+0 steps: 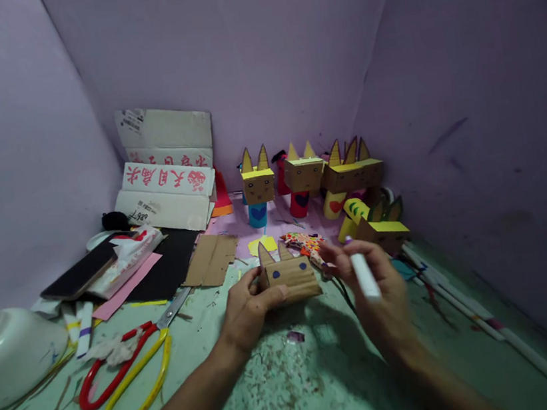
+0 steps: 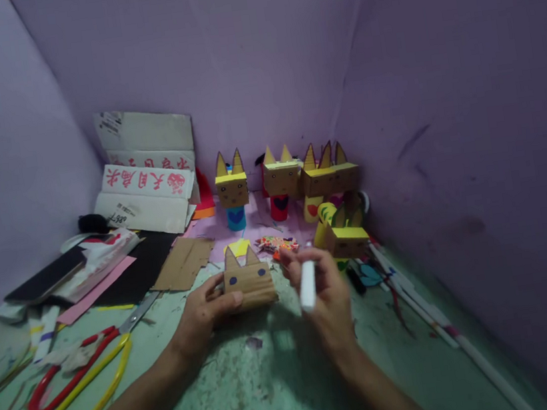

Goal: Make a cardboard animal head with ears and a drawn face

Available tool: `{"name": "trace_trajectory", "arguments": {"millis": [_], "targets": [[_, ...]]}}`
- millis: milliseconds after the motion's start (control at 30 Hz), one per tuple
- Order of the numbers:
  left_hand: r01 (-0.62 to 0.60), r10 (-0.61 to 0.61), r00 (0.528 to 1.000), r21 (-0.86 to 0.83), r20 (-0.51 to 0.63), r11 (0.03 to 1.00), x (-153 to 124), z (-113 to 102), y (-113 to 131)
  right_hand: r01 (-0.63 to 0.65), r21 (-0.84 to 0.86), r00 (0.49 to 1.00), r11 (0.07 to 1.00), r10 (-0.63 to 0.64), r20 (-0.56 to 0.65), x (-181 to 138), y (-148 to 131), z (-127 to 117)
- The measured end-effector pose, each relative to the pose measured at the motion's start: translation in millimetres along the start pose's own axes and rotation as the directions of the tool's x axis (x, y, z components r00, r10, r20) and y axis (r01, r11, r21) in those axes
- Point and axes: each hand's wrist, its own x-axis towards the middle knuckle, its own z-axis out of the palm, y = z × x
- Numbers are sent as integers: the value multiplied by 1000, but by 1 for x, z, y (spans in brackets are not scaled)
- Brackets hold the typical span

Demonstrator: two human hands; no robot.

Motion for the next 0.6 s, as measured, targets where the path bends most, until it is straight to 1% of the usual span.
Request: {"name": "trace_trajectory", "arguments": {"millis": [33,67,100,200,233,300,400,467,533,600], "targets": [[11,-11,1000,-1,3,1000,0,-1,0,34,51,998,998,-32,-51,0,-4,-2],[20,-20,1000,-1,11,1000,0,-2,1,68,89,996,994,-62,-71,-1,-9,-4],[29,-29,999,-2,22,1000,-2,-2,1,103,112,994,988,-98,-54,-2,-12,-6],[78,-78,996,-10,43,997,-7,0,3,179,122,974,976,-193,116,-10,-15,-12],[92,-91,995,-11,47,996,-8,1,3,192,113,966,975,-208,152,-14,-14,-13],[90,-89,995,-17,51,996,-11,3,3,179,77,967,981,-190,171,-19,-11,-13],[35,-33,997,-35,67,999,-13,4,2,90,19,983,996,-92,156,-26,-6,-11],[10,-6,996,-41,84,999,-14,4,2,39,0,993,999,-39,116,-30,-4,-10],[-2,5,995,-32,95,999,-15,4,2,34,-34,998,999,-32,51,-35,-4,-10],[3,-1,996,-23,89,1000,-15,4,3,80,-92,997,993,-80,3,-38,-4,-10]]}}
